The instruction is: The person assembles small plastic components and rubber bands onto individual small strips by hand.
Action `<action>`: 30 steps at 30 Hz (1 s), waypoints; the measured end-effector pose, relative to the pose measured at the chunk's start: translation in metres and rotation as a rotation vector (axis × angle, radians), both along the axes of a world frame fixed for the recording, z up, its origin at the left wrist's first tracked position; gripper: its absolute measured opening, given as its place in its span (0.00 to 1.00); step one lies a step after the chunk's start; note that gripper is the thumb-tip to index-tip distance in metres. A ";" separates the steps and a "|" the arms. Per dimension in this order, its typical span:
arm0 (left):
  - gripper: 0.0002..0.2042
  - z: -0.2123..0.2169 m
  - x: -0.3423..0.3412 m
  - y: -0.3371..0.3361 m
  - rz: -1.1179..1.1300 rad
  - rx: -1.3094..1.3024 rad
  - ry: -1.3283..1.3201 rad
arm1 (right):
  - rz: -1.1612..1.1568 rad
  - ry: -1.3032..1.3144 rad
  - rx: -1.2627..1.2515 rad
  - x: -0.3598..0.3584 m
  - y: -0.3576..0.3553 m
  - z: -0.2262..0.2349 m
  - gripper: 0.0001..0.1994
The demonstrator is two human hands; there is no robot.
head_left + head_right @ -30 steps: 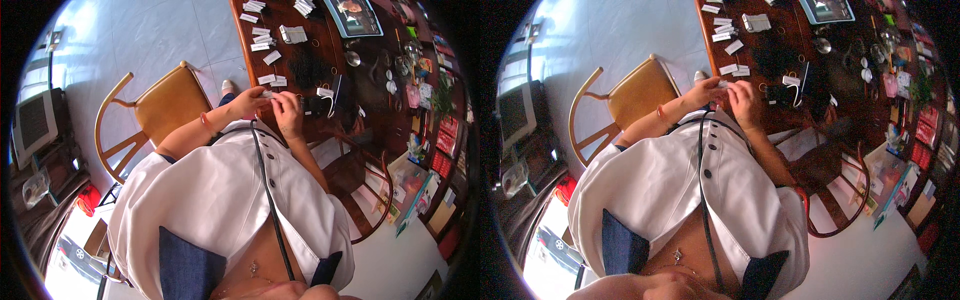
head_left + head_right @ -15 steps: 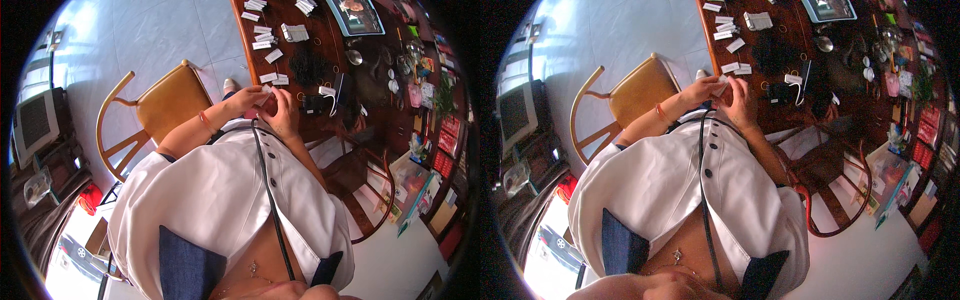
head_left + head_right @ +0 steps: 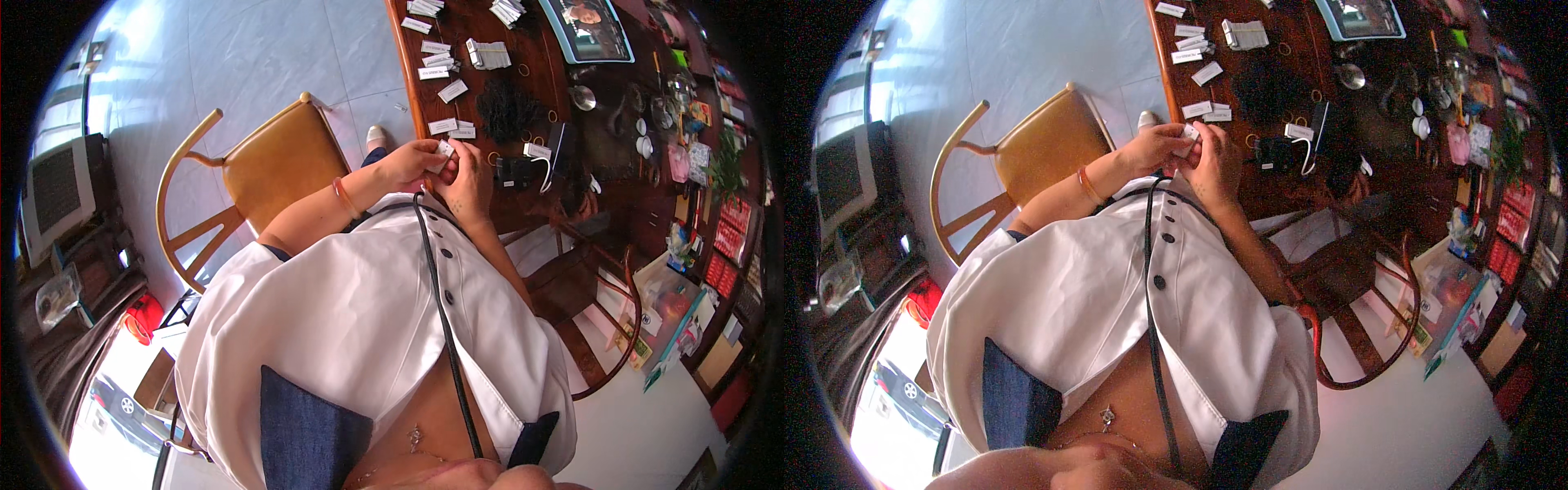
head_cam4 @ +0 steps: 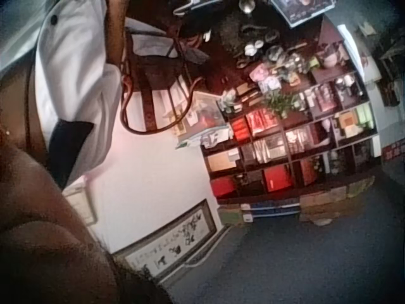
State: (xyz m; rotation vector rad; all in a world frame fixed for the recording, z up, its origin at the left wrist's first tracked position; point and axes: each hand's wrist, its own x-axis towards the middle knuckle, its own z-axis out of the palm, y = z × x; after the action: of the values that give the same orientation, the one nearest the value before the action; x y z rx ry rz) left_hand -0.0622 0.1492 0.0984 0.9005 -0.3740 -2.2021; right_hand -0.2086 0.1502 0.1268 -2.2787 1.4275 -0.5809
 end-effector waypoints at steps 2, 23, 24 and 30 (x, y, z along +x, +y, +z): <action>0.09 -0.001 -0.001 0.000 -0.010 0.015 0.000 | -0.006 0.012 0.012 0.000 0.000 0.000 0.32; 0.09 -0.036 0.009 -0.006 -0.023 -0.131 -0.484 | -0.430 0.275 0.213 -0.063 -0.120 -0.073 0.13; 0.09 -0.041 0.010 -0.008 -0.047 -0.138 -0.468 | -0.479 0.329 0.256 -0.060 -0.122 -0.075 0.14; 0.08 -0.051 0.015 -0.011 0.009 -0.155 -0.521 | -0.532 0.235 0.317 -0.068 -0.114 -0.070 0.13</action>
State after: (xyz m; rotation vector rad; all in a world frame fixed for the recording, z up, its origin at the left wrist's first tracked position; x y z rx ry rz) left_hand -0.0477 0.1378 0.0470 1.3780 -0.7705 -1.8744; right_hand -0.2764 0.0361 0.0564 -1.7610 2.0952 -0.2060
